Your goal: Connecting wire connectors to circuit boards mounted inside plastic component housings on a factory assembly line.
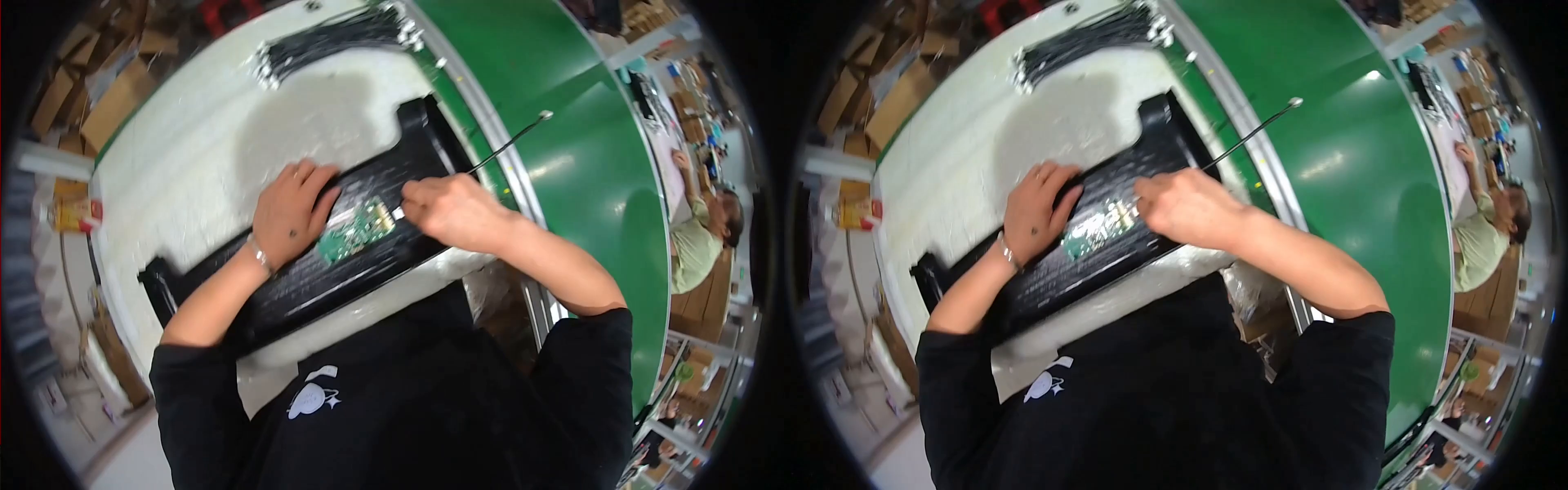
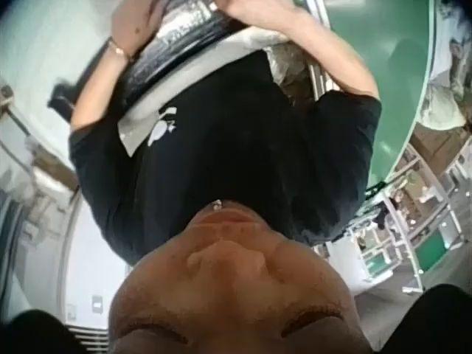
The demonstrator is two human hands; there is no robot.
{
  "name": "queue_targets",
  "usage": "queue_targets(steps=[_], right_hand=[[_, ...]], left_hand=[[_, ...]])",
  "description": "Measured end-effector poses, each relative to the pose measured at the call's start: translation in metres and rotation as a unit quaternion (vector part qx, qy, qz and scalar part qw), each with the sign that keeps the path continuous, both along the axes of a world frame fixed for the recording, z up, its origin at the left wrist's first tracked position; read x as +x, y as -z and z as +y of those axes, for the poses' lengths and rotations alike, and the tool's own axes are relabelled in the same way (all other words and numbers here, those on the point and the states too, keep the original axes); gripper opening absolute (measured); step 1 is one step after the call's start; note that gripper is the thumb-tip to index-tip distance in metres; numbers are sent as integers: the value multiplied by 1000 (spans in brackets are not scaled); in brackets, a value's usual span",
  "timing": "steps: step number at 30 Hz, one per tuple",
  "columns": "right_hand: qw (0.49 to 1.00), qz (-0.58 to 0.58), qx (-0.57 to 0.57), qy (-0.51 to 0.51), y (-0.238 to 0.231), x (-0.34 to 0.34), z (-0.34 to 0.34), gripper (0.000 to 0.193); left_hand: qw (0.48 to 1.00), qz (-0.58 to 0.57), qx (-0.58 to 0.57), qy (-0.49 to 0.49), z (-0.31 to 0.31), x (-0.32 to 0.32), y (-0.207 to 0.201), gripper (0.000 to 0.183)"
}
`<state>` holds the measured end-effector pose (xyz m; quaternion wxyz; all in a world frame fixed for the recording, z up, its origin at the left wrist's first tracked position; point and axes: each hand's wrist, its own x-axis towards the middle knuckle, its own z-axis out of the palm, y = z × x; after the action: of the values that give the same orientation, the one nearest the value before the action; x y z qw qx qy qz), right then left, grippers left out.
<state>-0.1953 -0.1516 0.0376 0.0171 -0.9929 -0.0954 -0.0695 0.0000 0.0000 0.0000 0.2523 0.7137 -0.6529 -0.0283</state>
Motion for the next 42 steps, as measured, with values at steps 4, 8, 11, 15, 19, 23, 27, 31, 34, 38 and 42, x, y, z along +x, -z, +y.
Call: queue_targets(steps=[4,8,11,15,19,23,27,31,34,38,42], right_hand=[[999,-8,32,2,2,10,3,5],[998,6,55,-8,17,15,4,6],[997,8,73,-19,18,10,4,5],[996,19,81,-14,18,12,4,4],[996,29,78,3,15,19,-1,4],[997,-1,71,-13,-3,17,-4,5],[992,-10,84,-94,26,19,-7,13],[978,-52,165,-115,45,24,0,8],[980,-42,163,-109,42,19,5,8],[975,-71,180,-113,37,11,-4,15],[963,-91,253,-29,-7,-18,4,24]], left_hand=[[999,38,3,16,1,3,-17,37],[995,32,7,94,17,1,0,55],[994,13,46,103,19,-5,5,60],[994,2,35,100,18,-6,7,61],[995,0,30,95,9,-1,6,63],[994,-5,25,103,1,-1,-9,67],[994,-23,38,96,10,-2,3,63],[992,-86,27,85,16,-11,1,51],[993,-30,59,97,21,-17,-3,69],[994,-19,23,110,16,-18,3,67],[993,-34,23,112,12,-11,3,65]])
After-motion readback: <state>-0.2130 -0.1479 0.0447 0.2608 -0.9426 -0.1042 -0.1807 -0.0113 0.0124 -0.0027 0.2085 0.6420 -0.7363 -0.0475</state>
